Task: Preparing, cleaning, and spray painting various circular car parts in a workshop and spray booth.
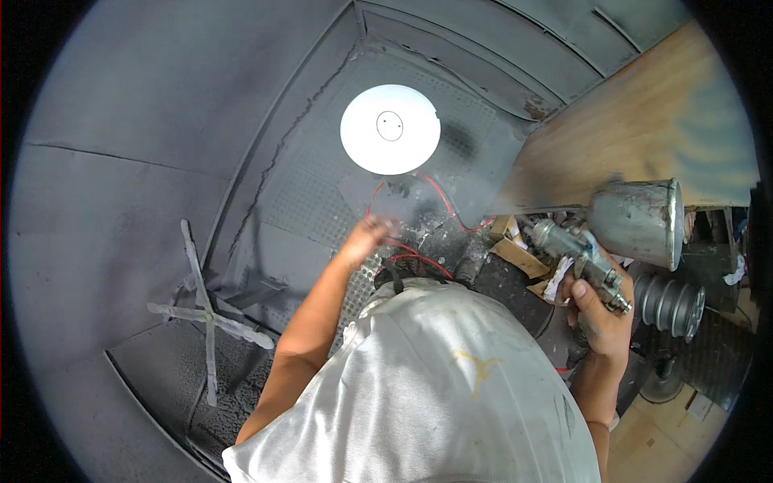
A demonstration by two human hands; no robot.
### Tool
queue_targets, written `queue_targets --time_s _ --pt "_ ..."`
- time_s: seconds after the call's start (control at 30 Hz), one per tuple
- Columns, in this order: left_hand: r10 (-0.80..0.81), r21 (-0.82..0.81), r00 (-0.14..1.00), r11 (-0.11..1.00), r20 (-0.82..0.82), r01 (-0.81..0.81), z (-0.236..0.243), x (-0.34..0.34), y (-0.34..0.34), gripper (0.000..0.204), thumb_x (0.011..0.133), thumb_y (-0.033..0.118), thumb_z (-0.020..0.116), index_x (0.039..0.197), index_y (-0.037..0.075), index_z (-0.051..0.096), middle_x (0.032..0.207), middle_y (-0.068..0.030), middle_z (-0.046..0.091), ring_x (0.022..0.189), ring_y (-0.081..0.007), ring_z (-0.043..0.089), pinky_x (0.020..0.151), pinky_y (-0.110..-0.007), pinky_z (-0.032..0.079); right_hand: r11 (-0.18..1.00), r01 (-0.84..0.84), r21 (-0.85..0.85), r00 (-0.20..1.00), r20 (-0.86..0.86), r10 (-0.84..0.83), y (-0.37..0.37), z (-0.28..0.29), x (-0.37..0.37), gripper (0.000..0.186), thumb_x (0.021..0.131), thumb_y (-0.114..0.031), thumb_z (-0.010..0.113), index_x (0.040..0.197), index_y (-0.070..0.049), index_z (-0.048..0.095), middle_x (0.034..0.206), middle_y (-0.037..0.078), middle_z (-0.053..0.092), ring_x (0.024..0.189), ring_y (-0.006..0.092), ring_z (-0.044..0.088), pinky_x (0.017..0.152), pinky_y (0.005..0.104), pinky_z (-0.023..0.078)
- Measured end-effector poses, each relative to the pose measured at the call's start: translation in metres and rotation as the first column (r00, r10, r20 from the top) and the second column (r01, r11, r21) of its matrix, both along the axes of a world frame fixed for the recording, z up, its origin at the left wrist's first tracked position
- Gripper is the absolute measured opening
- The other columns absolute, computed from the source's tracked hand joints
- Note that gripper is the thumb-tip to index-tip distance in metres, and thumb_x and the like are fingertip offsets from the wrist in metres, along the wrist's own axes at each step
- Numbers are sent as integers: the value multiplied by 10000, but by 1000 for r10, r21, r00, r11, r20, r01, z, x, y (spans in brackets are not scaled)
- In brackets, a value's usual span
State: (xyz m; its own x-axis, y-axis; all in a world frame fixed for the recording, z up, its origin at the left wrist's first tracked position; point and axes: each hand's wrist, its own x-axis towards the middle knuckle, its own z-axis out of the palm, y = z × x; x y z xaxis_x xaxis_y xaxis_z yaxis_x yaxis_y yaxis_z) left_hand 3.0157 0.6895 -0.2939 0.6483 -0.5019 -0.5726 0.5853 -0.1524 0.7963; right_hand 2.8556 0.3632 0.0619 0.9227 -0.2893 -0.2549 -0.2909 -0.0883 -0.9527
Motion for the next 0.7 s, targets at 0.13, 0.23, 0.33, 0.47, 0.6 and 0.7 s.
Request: queue_targets --time_s 0.13,0.23,0.33,0.47,0.6,0.7 --pt "416 -208 900 899 129 -386 61 64 12 571 972 179 567 1496 23 402 1376 -118 594 1124 -214 610 918 -342 486 997 56 -47 997 63 -53 -12 -5 0 561 889 -337 756 1212 85 577 818 72 616 648 136 596 445 218 438" --pt "430 -251 888 888 164 -384 89 95 19 608 936 103 533 1509 -11 366 1443 -136 542 1158 -207 592 919 -331 483 995 63 -82 996 72 -57 -15 -4 0 472 895 -323 750 1141 53 603 871 71 633 735 160 639 461 226 451" --pt "356 -265 920 914 164 -306 103 107 23 629 892 61 514 1496 -39 376 1457 -137 521 1165 -206 583 920 -328 480 991 91 -100 994 72 -84 -18 -5 -3 411 903 -305 740 1110 29 617 903 68 646 827 183 669 481 234 462" --pt "288 -256 946 935 151 -244 105 106 17 636 850 18 483 1478 -41 403 1415 -123 538 1147 -200 582 912 -328 481 983 138 -121 988 92 -127 -17 -7 -3 492 918 -292 719 1248 38 564 882 70 659 774 153 640 505 231 469" --pt "299 -245 941 935 157 -256 104 96 12 642 840 -6 461 1478 -38 399 1393 -119 546 1127 -194 583 910 -325 486 975 157 -159 985 91 -144 -17 -8 -3 653 906 -288 719 1409 71 508 839 68 660 672 124 607 502 224 457" --pt "323 -250 939 925 120 -286 105 84 3 676 829 -26 455 1499 -35 368 1419 -129 519 1110 -194 583 916 -324 494 985 71 -157 997 47 -64 -14 1 -4 680 882 -290 730 1416 73 517 821 64 654 646 120 599 490 223 441"
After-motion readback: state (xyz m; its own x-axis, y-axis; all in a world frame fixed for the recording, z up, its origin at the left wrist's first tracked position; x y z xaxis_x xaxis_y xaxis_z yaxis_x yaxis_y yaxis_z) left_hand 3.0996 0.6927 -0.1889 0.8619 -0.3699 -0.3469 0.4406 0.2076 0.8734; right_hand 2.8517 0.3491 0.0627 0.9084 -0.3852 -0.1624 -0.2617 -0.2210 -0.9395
